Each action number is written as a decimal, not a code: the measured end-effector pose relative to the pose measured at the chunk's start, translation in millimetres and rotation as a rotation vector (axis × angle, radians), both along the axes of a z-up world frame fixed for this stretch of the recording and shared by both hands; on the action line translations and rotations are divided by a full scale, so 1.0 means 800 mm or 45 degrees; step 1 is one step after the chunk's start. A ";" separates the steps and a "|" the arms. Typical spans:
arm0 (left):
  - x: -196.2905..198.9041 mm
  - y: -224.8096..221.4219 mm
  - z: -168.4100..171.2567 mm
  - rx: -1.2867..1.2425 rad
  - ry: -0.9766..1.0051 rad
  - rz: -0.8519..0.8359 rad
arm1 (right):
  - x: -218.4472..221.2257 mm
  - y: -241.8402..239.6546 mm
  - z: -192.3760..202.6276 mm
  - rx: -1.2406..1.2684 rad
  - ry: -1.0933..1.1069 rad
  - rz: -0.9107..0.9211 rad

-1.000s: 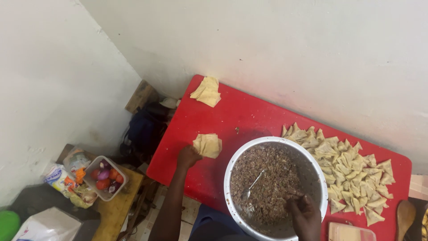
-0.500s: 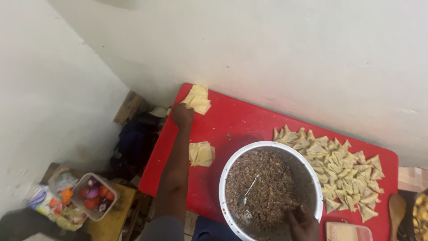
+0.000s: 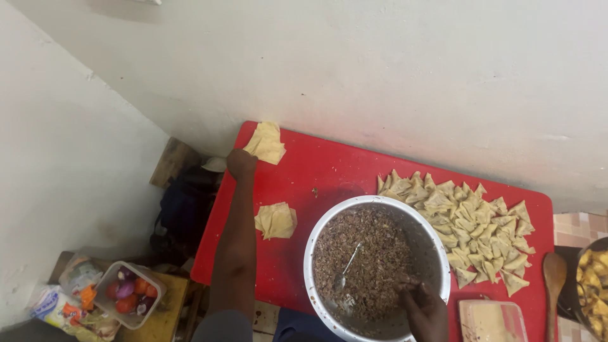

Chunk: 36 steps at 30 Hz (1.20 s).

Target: Filling and folding samosa wrappers with meat filling and placing them on a pile.

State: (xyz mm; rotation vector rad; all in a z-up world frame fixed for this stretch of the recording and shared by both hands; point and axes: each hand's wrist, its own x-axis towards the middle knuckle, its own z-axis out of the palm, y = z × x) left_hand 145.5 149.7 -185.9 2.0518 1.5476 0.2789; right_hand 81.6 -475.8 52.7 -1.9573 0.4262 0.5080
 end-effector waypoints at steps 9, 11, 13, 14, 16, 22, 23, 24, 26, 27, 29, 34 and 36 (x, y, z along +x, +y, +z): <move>0.003 -0.010 0.000 0.083 0.052 -0.035 | 0.008 -0.052 -0.099 0.286 -0.202 -0.023; 0.003 -0.007 -0.009 0.195 -0.171 -0.102 | 0.007 -0.051 -0.069 -0.140 -0.181 0.146; 0.002 -0.021 0.033 0.015 -0.329 -0.147 | 0.002 -0.038 -0.055 -0.001 -0.174 0.049; 0.002 -0.028 0.055 -0.166 -0.486 -0.183 | -0.001 -0.031 -0.048 0.141 -0.172 -0.040; 0.013 -0.039 0.089 -0.473 -0.756 0.027 | -0.003 -0.034 -0.060 0.187 -0.168 -0.062; 0.011 -0.049 0.124 -0.815 -1.096 0.300 | -0.009 -0.026 -0.050 0.194 -0.100 -0.085; 0.012 -0.045 0.118 -0.936 -1.263 0.313 | -0.006 -0.029 -0.058 0.205 -0.121 -0.082; 0.008 -0.049 0.124 -0.932 -1.268 0.310 | -0.007 -0.030 -0.059 0.209 -0.126 -0.081; 0.000 -0.056 0.134 -0.981 -1.410 0.381 | -0.012 -0.032 -0.063 0.226 -0.142 -0.120; -0.006 -0.056 0.122 -0.983 -1.400 0.389 | -0.013 -0.029 -0.049 0.220 -0.133 -0.119; -0.016 -0.050 0.099 -1.011 -1.487 0.416 | -0.010 -0.019 -0.024 0.004 -0.060 -0.012; -0.051 -0.064 0.077 -0.878 -1.244 0.579 | -0.011 -0.037 -0.061 0.062 -0.056 -0.030; -0.050 -0.053 0.062 -0.860 -1.185 0.435 | -0.012 -0.038 -0.067 0.046 -0.055 0.002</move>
